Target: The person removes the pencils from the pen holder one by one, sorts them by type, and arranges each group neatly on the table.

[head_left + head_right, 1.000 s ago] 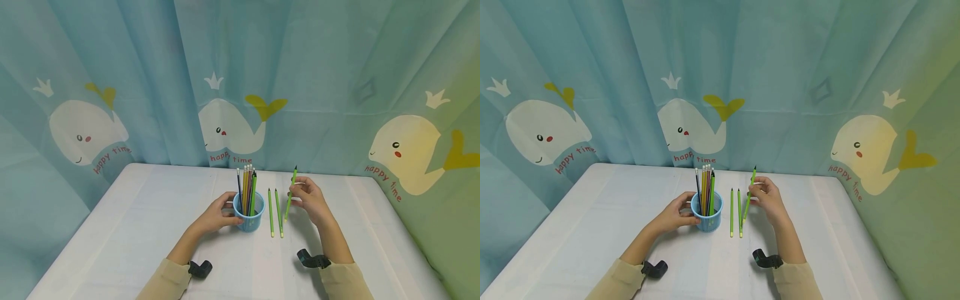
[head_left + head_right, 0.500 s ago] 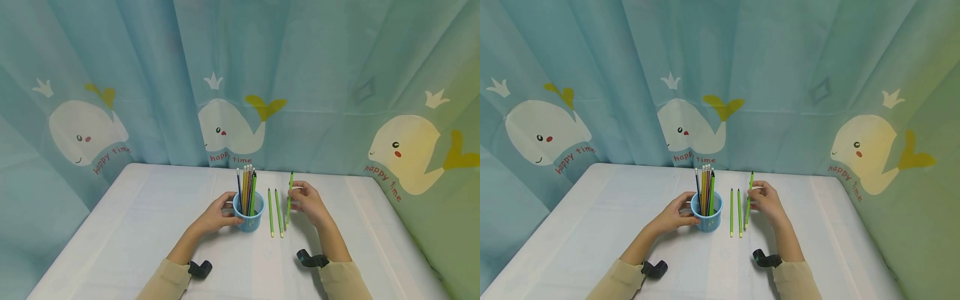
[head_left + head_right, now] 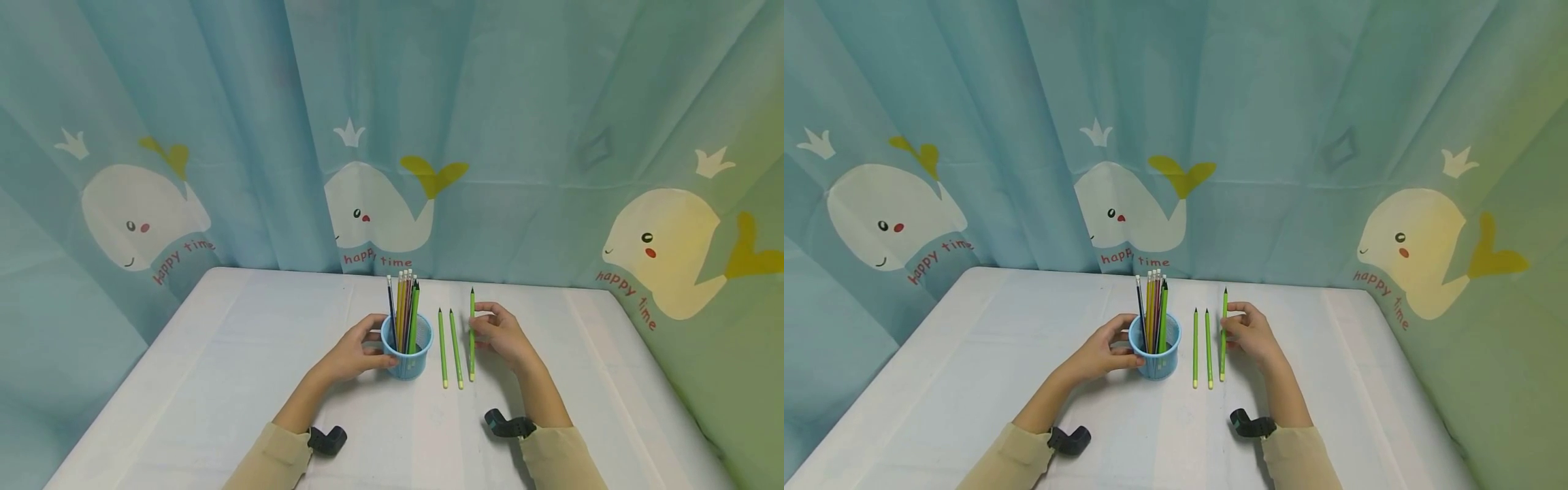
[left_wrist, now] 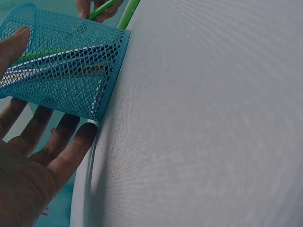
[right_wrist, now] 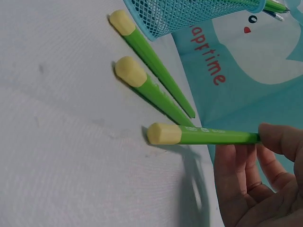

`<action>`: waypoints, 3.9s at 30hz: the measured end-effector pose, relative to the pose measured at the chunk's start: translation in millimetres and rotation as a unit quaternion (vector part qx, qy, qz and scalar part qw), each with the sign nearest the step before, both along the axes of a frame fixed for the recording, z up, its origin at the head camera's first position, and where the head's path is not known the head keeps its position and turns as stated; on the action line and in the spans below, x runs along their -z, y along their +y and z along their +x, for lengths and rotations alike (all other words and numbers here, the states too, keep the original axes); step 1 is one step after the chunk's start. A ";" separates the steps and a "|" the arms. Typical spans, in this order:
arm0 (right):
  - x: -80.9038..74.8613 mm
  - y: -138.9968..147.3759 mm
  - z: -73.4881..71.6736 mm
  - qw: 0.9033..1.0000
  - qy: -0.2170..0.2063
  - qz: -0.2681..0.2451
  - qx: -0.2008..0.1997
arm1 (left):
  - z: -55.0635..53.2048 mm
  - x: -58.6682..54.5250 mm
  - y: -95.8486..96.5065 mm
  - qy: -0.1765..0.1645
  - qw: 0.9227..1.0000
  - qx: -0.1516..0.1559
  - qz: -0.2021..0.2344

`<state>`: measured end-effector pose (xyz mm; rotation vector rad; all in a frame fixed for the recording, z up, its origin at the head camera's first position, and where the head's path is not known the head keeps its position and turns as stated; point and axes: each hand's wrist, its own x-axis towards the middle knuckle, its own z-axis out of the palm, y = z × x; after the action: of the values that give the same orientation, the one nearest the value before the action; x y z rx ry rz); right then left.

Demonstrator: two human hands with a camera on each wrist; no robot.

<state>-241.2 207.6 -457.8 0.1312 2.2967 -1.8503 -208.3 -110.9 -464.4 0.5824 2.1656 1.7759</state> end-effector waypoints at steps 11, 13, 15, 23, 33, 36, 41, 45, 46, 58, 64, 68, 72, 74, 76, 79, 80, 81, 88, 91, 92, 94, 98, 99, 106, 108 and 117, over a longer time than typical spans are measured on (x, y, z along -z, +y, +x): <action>8.9 1.6 -2.0 1.000 -0.010 0.026 0.001 | 0.7 -1.1 0.4 0.001 1.000 0.001 -0.002; 9.7 1.7 -1.8 0.999 -0.014 0.029 0.002 | 0.9 -1.2 0.4 0.001 1.000 0.001 -0.001; 10.7 1.7 -2.0 0.999 -0.016 0.032 0.005 | 1.2 -1.4 0.3 0.000 1.000 0.001 0.001; 12.1 1.3 -0.2 0.998 -0.028 0.062 0.015 | 1.3 -1.1 0.6 -0.003 1.000 -0.001 -0.002; 14.4 1.8 -0.3 0.996 -0.029 0.077 0.015 | 1.1 -0.7 1.4 -0.010 1.000 -0.004 -0.003; 16.1 1.9 -0.8 0.996 -0.031 0.082 0.016 | 0.9 -0.3 1.4 -0.009 1.000 -0.003 -0.002; 17.1 1.7 -0.4 0.996 -0.031 0.086 0.016 | 0.5 0.0 1.4 -0.007 1.000 0.000 -0.002; 16.2 1.4 0.7 0.996 -0.030 0.087 0.016 | 0.7 0.3 1.2 -0.008 1.000 0.000 -0.002; 16.0 1.2 0.6 0.996 -0.030 0.088 0.017 | 0.9 0.2 1.1 -0.008 1.000 -0.001 -0.003; 4.7 -1.4 1.8 0.997 -0.026 0.073 0.001 | 1.5 0.4 1.1 -0.006 1.000 -0.006 -0.010; -4.9 -5.1 4.7 0.998 -0.018 0.046 -0.026 | 1.8 -0.1 0.8 -0.011 1.000 -0.005 -0.008; -11.8 -7.7 6.7 0.999 -0.020 0.019 -0.039 | 1.8 -0.4 1.1 -0.011 1.000 -0.004 -0.010; -18.3 -9.8 8.5 0.998 -0.017 -0.020 -0.065 | 1.3 0.3 1.3 -0.012 1.000 -0.006 -0.008; -20.8 -10.9 9.1 0.996 -0.016 -0.043 -0.081 | 1.3 0.3 1.2 -0.011 1.000 -0.006 -0.007; -22.8 -12.1 9.5 0.994 -0.017 -0.062 -0.092 | 1.4 0.1 1.2 -0.010 1.000 -0.005 -0.008; -25.9 -15.6 10.4 0.991 -0.014 -0.080 -0.108 | 1.6 -0.2 0.7 -0.010 1.000 -0.005 -0.009; -27.0 -17.2 11.0 0.990 -0.015 -0.088 -0.114 | 1.5 -0.1 0.4 -0.010 1.000 -0.005 -0.009; -28.3 -19.1 11.7 0.988 -0.014 -0.095 -0.118 | 1.6 0.1 0.2 -0.009 1.000 -0.004 -0.008; -36.2 -35.0 15.8 0.983 0.004 -0.107 -0.149 | -0.4 -0.3 1.6 -0.007 1.000 0.001 -0.003; -38.9 -42.4 15.5 0.983 0.017 -0.097 -0.152 | -0.4 -1.4 2.8 -0.011 1.000 -0.005 -0.004; -39.7 -44.6 15.2 0.984 0.019 -0.096 -0.151 | -0.1 -1.8 3.0 -0.013 1.000 -0.006 -0.005; -42.2 -49.2 14.6 0.985 0.024 -0.091 -0.148 | 0.4 -2.0 3.4 -0.015 1.000 -0.006 -0.004; -48.3 -59.3 12.0 0.988 0.037 -0.070 -0.136 | 1.6 -1.9 3.0 -0.016 1.000 -0.007 -0.003; -49.7 -62.0 11.4 0.988 0.042 -0.063 -0.135 | 1.8 -2.0 2.8 -0.016 1.000 -0.007 -0.004; -55.5 -79.2 9.0 0.991 0.069 -0.017 -0.110 | 3.4 -4.5 2.8 -0.017 1.000 -0.003 -0.002; -56.3 -83.0 8.8 0.992 0.075 -0.001 -0.100 | 3.7 -4.6 3.1 -0.016 1.000 -0.002 -0.001; -57.6 -91.5 8.1 0.991 0.104 0.039 -0.073 | 3.1 -2.9 2.3 -0.016 1.000 -0.006 -0.009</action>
<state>-233.1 116.2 -400.2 -0.2242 2.4417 -1.7761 -205.2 -108.7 -461.4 0.5351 2.1645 1.7585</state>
